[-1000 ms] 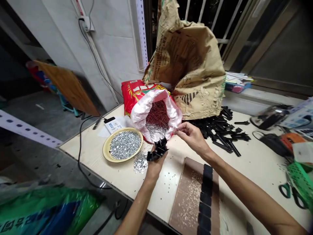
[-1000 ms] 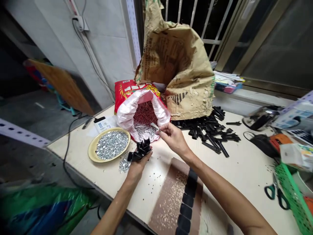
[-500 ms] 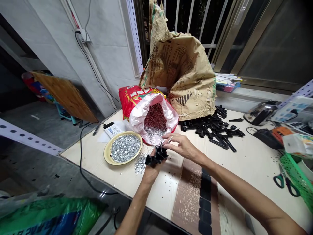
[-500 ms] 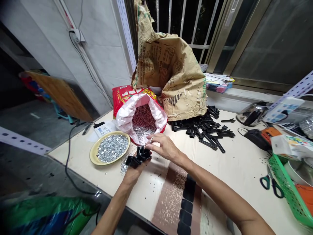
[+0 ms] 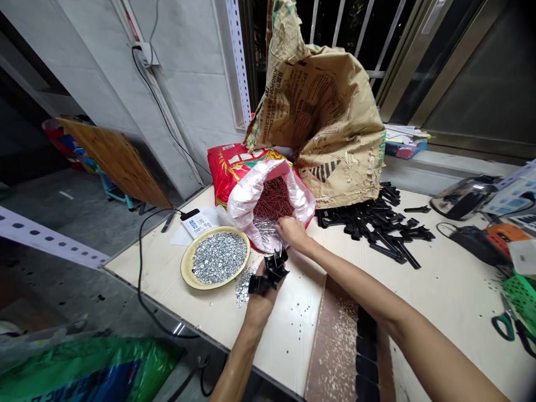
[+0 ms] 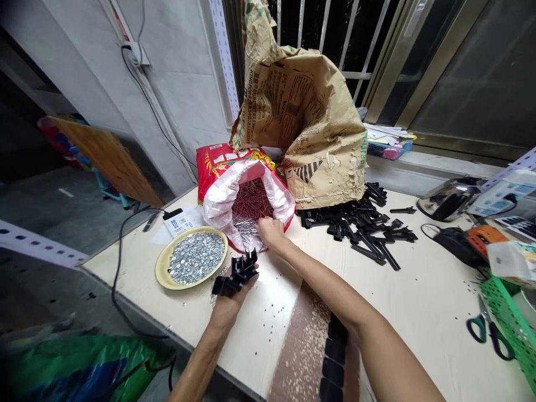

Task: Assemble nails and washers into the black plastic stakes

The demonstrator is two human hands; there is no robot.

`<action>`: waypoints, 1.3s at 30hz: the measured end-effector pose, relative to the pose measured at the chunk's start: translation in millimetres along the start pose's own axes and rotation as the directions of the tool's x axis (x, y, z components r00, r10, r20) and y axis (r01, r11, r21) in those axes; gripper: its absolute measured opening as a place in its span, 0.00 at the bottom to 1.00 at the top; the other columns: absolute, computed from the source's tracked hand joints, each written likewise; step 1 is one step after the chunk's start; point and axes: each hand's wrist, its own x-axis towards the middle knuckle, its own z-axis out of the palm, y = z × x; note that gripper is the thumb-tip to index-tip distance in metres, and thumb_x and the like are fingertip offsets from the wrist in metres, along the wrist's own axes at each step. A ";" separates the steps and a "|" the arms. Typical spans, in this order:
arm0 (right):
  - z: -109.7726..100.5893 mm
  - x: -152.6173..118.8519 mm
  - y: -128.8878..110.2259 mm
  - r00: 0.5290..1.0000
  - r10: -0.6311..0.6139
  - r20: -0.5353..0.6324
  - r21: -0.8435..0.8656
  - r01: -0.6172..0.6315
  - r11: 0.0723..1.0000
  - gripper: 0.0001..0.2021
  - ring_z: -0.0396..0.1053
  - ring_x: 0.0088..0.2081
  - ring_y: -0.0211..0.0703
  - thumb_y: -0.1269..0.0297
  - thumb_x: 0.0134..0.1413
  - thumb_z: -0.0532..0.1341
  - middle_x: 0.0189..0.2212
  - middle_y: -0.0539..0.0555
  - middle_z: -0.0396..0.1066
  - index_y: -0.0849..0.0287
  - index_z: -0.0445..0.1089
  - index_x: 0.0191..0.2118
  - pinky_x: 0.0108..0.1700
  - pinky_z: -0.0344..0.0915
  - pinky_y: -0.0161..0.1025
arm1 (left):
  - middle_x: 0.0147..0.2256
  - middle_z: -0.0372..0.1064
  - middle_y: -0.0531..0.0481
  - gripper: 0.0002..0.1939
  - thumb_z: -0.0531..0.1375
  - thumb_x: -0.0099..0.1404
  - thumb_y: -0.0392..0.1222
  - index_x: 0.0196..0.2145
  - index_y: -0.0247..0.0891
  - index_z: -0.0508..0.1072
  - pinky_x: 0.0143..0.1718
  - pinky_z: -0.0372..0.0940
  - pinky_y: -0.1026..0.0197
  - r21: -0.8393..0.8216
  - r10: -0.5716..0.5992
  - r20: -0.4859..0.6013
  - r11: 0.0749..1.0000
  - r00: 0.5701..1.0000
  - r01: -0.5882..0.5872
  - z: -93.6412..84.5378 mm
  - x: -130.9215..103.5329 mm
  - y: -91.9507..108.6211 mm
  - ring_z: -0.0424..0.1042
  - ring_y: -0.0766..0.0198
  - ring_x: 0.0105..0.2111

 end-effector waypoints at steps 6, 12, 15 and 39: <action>15.8 3.8 -18.7 0.998 0.061 0.010 -0.150 -0.059 0.987 0.09 0.71 0.38 0.48 0.79 0.57 0.51 0.37 0.64 0.71 0.70 0.68 0.39 0.39 0.63 0.42 | 0.42 0.75 0.45 0.18 0.66 0.49 0.42 0.40 0.39 0.74 0.54 0.58 0.43 0.035 0.067 -0.004 0.997 0.998 -0.067 -0.2 3.2 0.8 0.69 0.48 0.49; -23.0 -11.4 -9.4 0.993 0.095 -0.066 -0.238 -0.108 0.965 0.14 0.69 0.38 0.48 0.77 0.61 0.44 0.43 0.66 0.66 0.66 0.65 0.44 0.38 0.63 0.44 | 0.40 0.75 0.46 0.22 0.67 0.49 0.42 0.43 0.39 0.72 0.53 0.60 0.46 -0.080 0.020 -0.071 0.996 0.997 -0.026 -6.2 11.9 -6.7 0.72 0.53 0.45; -60.9 -33.5 -2.2 0.982 -0.089 -0.166 -0.193 0.056 0.980 0.12 0.67 0.37 0.44 0.66 0.65 0.47 0.40 0.58 0.67 0.58 0.66 0.44 0.38 0.62 0.39 | 0.40 0.75 0.46 0.18 0.66 0.49 0.41 0.40 0.38 0.72 0.54 0.59 0.48 -0.060 0.002 -0.087 0.998 0.996 -0.007 -10.2 18.5 -13.5 0.71 0.54 0.46; -35.3 1.9 7.1 0.932 -0.343 0.120 -0.159 0.359 0.920 0.12 0.68 0.40 0.37 0.69 0.63 0.51 0.40 0.56 0.70 0.60 0.71 0.45 0.41 0.62 0.32 | 0.48 0.71 0.44 0.29 0.65 0.50 0.44 0.51 0.40 0.67 0.54 0.58 0.52 0.108 0.017 0.036 0.994 0.999 -0.021 -13.2 7.0 -1.9 0.68 0.52 0.50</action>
